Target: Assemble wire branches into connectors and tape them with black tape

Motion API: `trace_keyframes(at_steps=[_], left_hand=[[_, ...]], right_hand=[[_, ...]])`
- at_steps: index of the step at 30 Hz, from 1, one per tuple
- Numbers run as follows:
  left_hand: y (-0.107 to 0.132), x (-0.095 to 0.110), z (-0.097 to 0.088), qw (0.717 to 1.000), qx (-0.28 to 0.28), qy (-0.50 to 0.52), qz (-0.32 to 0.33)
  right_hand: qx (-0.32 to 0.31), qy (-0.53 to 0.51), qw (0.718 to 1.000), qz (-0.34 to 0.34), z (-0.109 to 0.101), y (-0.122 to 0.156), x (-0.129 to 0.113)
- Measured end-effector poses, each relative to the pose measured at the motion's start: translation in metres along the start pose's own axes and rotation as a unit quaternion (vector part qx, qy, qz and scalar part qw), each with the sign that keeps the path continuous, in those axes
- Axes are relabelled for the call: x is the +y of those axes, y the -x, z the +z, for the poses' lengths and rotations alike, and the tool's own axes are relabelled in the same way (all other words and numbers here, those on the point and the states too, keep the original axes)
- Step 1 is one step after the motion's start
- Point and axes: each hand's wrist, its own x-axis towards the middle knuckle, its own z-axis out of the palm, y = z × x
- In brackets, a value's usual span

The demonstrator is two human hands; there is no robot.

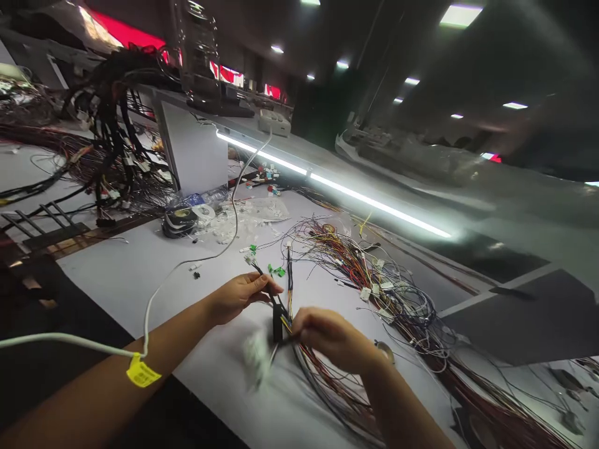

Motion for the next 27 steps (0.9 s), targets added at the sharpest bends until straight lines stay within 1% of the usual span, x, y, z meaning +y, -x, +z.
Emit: trace_keyframes(at_steps=[1,2,3,4,5,8,10,16,19,23,25,27], left_hand=[[0.003,0.000,0.003,1.000,0.004,0.021,0.023],[0.005,-0.001,0.008,0.998,0.014,0.047,0.046],[0.007,-0.003,0.013,0.995,0.028,0.074,0.066],[0.007,-0.005,0.019,0.991,0.044,0.099,0.081],[0.007,-0.007,0.025,0.987,0.060,0.120,0.091],[0.005,-0.011,0.036,0.978,0.105,0.155,0.086],[0.006,-0.013,0.038,0.977,0.116,0.161,0.077],[0.009,-0.015,0.041,0.977,0.110,0.159,0.088],[0.010,-0.013,0.040,0.976,0.110,0.175,0.070],[0.010,-0.011,0.036,0.975,0.080,0.205,0.033],[0.009,-0.010,0.034,0.976,0.074,0.205,0.025],[0.009,-0.010,0.033,0.979,0.074,0.190,0.025]], right_hand=[[0.090,-0.062,0.993,0.034,-0.004,-0.004,0.005],[0.173,-0.102,0.978,0.058,-0.003,-0.010,0.011],[0.232,-0.118,0.963,0.068,0.001,-0.016,0.019],[0.267,-0.114,0.955,0.065,0.007,-0.023,0.026],[0.279,-0.094,0.954,0.054,0.015,-0.029,0.033],[0.277,-0.027,0.960,0.024,0.035,-0.039,0.043],[0.282,-0.008,0.959,0.028,0.041,-0.040,0.044],[0.316,0.030,0.948,0.035,0.042,-0.036,0.044],[0.309,0.040,0.950,0.028,0.042,-0.036,0.048],[0.306,-0.006,0.952,0.029,0.043,-0.035,0.053],[0.304,-0.015,0.952,0.033,0.043,-0.034,0.055],[0.302,-0.003,0.953,0.031,0.042,-0.033,0.055]])
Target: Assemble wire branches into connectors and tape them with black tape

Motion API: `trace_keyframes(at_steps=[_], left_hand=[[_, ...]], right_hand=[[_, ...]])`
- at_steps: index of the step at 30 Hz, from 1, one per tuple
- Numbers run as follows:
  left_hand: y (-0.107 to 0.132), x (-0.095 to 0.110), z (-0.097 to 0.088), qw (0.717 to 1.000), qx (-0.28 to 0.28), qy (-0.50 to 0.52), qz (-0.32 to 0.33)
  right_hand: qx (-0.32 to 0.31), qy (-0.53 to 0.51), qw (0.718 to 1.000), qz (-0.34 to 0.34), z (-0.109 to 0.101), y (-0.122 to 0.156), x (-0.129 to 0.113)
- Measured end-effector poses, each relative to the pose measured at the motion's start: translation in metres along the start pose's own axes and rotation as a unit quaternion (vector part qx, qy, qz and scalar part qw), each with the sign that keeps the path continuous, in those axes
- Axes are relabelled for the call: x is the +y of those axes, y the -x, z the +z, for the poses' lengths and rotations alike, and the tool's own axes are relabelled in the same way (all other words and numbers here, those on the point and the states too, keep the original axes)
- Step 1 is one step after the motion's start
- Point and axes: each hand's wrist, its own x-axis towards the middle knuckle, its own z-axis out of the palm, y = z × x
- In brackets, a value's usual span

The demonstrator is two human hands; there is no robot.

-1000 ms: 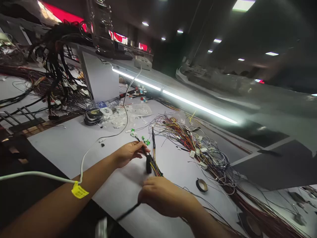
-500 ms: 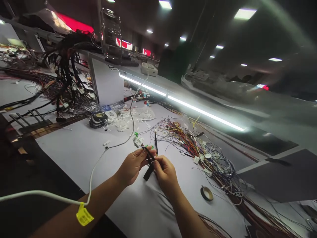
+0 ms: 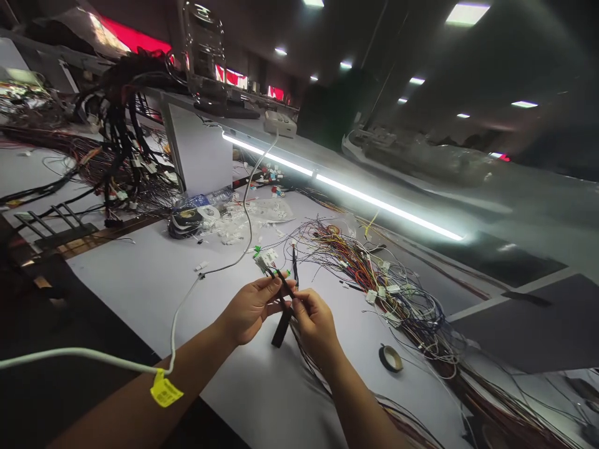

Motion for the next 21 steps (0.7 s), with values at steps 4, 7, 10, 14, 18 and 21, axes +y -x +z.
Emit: trace_keyframes(at_steps=[4,7,10,14,18,21], left_hand=[[0.001,0.003,0.002,0.999,-0.012,-0.045,0.007],[0.001,0.007,0.004,0.997,-0.023,-0.066,0.015],[0.001,0.008,0.004,0.998,-0.012,-0.064,0.017],[-0.003,0.006,0.000,0.999,0.027,-0.041,0.018],[-0.005,0.003,-0.002,0.998,0.054,-0.018,0.014],[-0.006,0.002,-0.001,0.999,0.041,-0.012,0.009]], right_hand=[[-0.002,0.014,1.000,-0.020,-0.002,-0.001,-0.002],[-0.012,0.027,0.999,-0.020,-0.003,0.000,-0.003],[-0.045,0.061,0.997,-0.011,-0.005,0.003,0.000],[-0.060,0.105,0.992,-0.022,-0.007,0.016,0.006],[-0.043,0.132,0.990,0.033,-0.009,0.026,0.003],[-0.092,0.073,0.984,0.135,-0.012,0.025,-0.005]])
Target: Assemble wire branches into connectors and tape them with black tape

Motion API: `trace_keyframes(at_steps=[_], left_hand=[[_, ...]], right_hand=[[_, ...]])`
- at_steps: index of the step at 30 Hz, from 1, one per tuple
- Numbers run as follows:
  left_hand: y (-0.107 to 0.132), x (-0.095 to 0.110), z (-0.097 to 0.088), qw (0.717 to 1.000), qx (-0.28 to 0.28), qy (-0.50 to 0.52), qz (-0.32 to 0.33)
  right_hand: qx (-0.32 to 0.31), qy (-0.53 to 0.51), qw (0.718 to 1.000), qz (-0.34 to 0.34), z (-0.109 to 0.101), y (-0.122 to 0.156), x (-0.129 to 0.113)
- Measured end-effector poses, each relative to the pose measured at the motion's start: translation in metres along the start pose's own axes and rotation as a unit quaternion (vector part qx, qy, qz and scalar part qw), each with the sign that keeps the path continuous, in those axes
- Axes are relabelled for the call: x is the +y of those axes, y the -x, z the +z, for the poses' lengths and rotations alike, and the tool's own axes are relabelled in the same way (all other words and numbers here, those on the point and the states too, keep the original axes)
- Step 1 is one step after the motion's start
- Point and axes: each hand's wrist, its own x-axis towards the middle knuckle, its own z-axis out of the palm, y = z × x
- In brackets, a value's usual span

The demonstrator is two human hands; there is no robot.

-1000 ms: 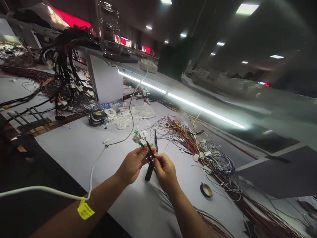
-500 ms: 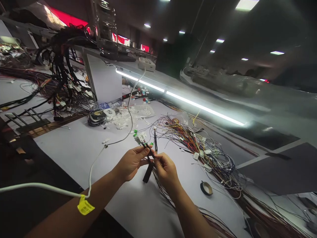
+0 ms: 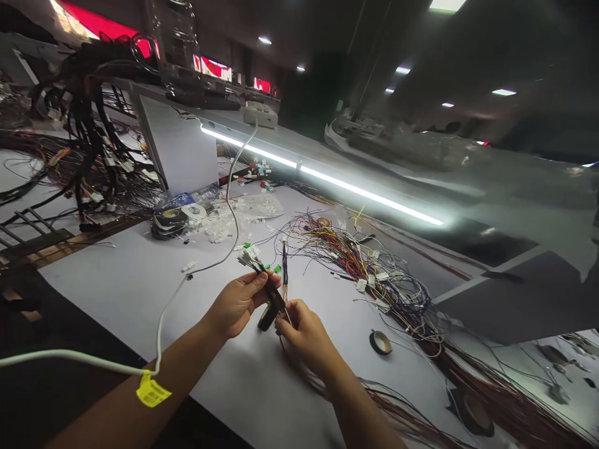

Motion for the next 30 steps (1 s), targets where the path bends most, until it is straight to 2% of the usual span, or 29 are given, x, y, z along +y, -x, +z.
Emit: trace_keyframes(at_steps=[3,6,8,10,15,22,25,27,28,30], left_hand=[[0.001,-0.001,0.000,1.000,0.000,0.010,-0.005],[0.003,-0.002,-0.001,1.000,0.006,0.021,-0.005],[0.004,-0.001,-0.002,1.000,0.003,0.027,-0.007],[0.005,-0.001,-0.003,0.999,-0.001,0.032,-0.009],[0.006,-0.002,-0.005,0.999,-0.006,0.031,-0.010],[0.004,-0.002,-0.006,0.999,-0.031,0.018,-0.018],[0.003,-0.004,-0.007,0.999,-0.027,0.032,-0.006],[0.003,-0.007,-0.010,0.999,-0.031,0.020,0.006],[0.003,-0.009,-0.011,0.999,-0.044,-0.013,0.011],[0.005,-0.012,-0.015,0.983,-0.100,-0.153,0.011]], right_hand=[[-0.101,-0.089,0.990,0.046,-0.008,-0.004,-0.006],[-0.203,-0.230,0.947,0.092,-0.016,-0.008,-0.005],[-0.214,-0.320,0.915,0.124,-0.019,-0.011,0.000],[-0.208,-0.366,0.897,0.133,-0.019,-0.013,0.005],[-0.227,-0.401,0.881,0.110,-0.018,-0.013,0.009],[-0.330,-0.386,0.847,0.158,-0.027,-0.020,0.007],[-0.310,-0.425,0.837,0.149,-0.025,-0.020,0.005],[-0.258,-0.441,0.851,0.119,-0.022,-0.016,0.002],[-0.232,-0.439,0.862,0.104,-0.020,-0.014,0.001],[-0.195,-0.417,0.884,0.076,-0.016,-0.010,-0.001]])
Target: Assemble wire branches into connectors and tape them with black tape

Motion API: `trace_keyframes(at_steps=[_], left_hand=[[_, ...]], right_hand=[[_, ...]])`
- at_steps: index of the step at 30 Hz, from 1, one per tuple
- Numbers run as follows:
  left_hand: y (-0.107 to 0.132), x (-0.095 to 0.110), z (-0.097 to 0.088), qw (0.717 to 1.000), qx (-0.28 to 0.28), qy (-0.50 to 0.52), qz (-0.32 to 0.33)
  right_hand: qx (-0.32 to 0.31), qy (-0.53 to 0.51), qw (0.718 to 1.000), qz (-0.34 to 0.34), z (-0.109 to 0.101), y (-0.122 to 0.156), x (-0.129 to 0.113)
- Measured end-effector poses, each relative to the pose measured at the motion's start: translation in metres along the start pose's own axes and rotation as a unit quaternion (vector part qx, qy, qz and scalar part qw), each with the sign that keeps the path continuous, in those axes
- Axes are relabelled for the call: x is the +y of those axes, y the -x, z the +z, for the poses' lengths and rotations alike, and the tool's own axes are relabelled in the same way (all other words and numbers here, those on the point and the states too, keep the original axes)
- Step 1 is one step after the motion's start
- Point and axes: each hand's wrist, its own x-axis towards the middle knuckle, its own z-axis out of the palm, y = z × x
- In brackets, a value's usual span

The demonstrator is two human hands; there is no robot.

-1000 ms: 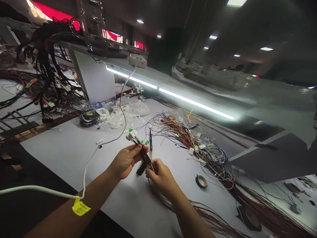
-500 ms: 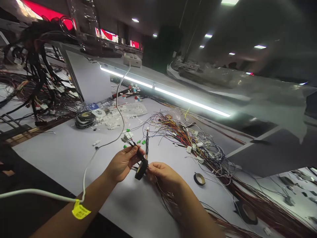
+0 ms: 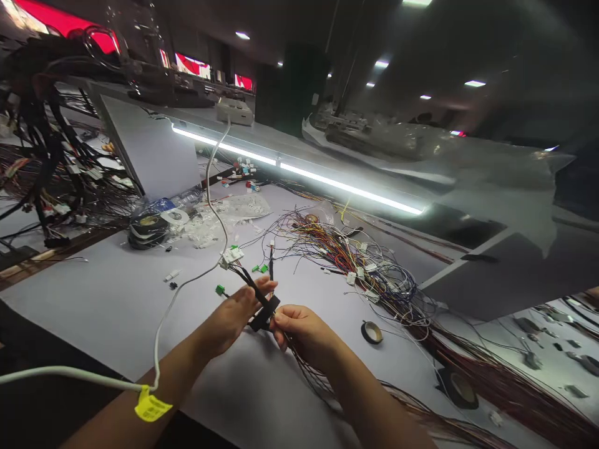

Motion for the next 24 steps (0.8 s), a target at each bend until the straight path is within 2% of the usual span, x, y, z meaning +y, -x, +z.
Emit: trace_keyframes(at_steps=[3,5,7,9,11,13,15,19,22,24], left_hand=[[0.005,-0.004,-0.003,0.970,-0.075,-0.231,0.000],[0.010,-0.003,-0.002,0.959,-0.073,-0.274,0.009],[0.017,0.000,0.004,0.976,-0.053,-0.212,-0.012],[0.026,0.006,0.013,0.994,-0.044,-0.069,-0.074],[0.033,0.012,0.022,0.986,-0.038,0.090,-0.135],[0.036,0.014,0.028,0.969,-0.011,0.178,-0.168],[0.034,0.007,0.029,0.968,0.046,0.183,-0.163],[0.020,-0.024,0.023,0.986,0.121,0.052,-0.100],[0.010,-0.037,0.020,0.979,0.198,-0.041,0.010],[0.007,-0.034,0.020,0.970,0.190,-0.101,0.112]], right_hand=[[0.037,0.072,0.996,-0.033,0.002,0.001,0.001],[0.092,0.146,0.984,-0.052,0.001,0.000,0.000],[0.151,0.261,0.949,-0.089,0.000,-0.002,-0.002],[0.185,0.401,0.885,-0.146,-0.001,-0.004,-0.002],[0.191,0.513,0.814,-0.194,-0.001,-0.005,-0.002],[0.193,0.569,0.771,-0.209,0.000,-0.005,0.000],[0.191,0.584,0.764,-0.196,0.002,-0.004,0.002],[0.154,0.572,0.791,-0.150,0.009,-0.001,0.002],[0.124,0.566,0.802,-0.149,0.012,0.001,0.002],[0.104,0.560,0.807,-0.155,0.011,0.002,0.003]])
